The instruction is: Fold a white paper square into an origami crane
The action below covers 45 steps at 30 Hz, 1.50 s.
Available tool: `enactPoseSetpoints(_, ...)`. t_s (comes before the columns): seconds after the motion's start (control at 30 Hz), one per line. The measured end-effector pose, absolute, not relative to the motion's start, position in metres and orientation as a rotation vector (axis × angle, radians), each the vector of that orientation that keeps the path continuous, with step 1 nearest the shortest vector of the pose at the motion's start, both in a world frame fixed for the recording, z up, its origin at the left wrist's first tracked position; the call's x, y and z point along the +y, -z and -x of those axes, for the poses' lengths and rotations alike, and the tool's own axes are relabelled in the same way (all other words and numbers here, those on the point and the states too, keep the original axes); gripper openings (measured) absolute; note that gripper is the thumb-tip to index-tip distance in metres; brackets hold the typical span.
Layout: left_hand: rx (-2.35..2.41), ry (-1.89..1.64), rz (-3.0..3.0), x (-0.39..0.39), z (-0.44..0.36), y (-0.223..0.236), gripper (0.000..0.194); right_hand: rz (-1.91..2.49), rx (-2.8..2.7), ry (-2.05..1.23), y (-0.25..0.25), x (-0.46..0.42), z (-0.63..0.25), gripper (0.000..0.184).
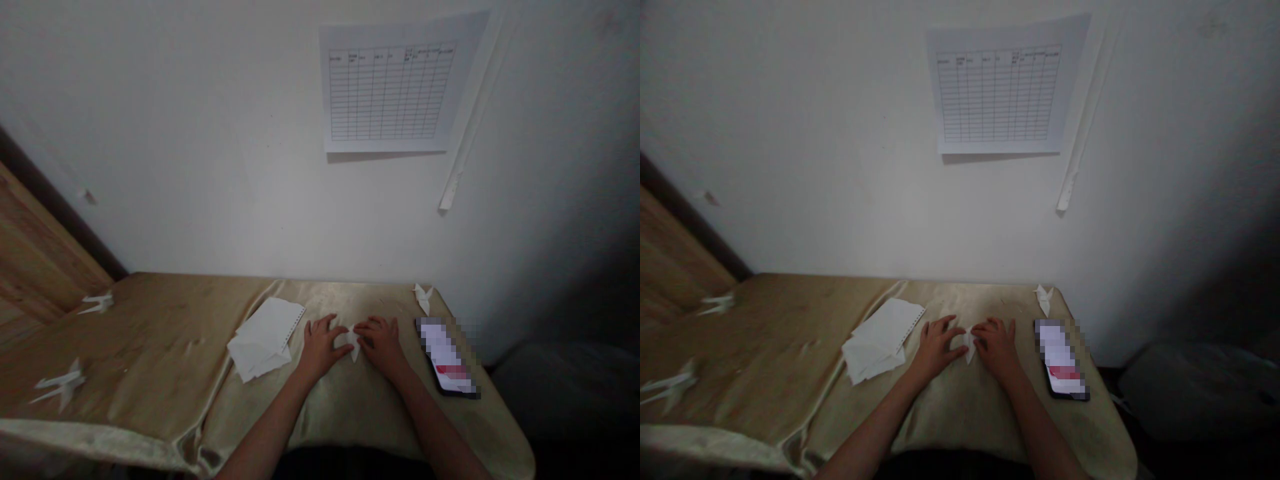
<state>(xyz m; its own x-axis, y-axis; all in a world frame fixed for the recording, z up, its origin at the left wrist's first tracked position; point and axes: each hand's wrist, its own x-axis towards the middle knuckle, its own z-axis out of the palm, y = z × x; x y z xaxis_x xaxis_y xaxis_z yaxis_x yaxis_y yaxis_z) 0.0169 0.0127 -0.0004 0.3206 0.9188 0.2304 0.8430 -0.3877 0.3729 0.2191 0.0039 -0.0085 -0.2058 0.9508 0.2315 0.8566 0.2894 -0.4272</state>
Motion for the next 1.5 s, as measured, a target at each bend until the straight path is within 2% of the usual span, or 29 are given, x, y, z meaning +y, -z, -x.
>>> enactPoseSetpoints(0.27, 1.630, -0.679, -2.319, 0.012, -0.017, -0.001, 0.018, 1.603, -2.124, -0.317, 0.009, 0.004, -0.219, 0.030)
enactPoseSetpoints(0.5, 1.626, -0.579, -2.371, 0.013, -0.017, 0.000, 0.036, 1.574, -2.105, -0.370, 0.009, 0.004, -0.219, 0.032)
enactPoseSetpoints(0.8, 1.649, -0.583, -2.364, 0.015, -0.016, 0.006, 0.037, 1.547, -2.034, -0.483, 0.016, 0.010, -0.221, 0.027)
enactPoseSetpoints(0.97, 1.632, -0.593, -2.371, 0.015, -0.015, 0.008, 0.036, 1.528, -1.937, -0.556, 0.013, 0.010, -0.224, 0.031)
enactPoseSetpoints(1.1, 1.627, -0.578, -2.377, 0.015, -0.015, 0.005, 0.037, 1.499, -1.961, -0.562, 0.014, 0.009, -0.228, 0.023)
enactPoseSetpoints(1.27, 1.591, -0.572, -2.393, 0.014, -0.014, 0.004, 0.040, 1.437, -2.023, -0.513, 0.018, 0.011, -0.234, 0.035)
enactPoseSetpoints(1.5, 1.461, -0.602, -2.457, 0.015, -0.013, 0.003, 0.042, 1.325, -2.093, -0.464, 0.012, 0.007, -0.235, 0.036)
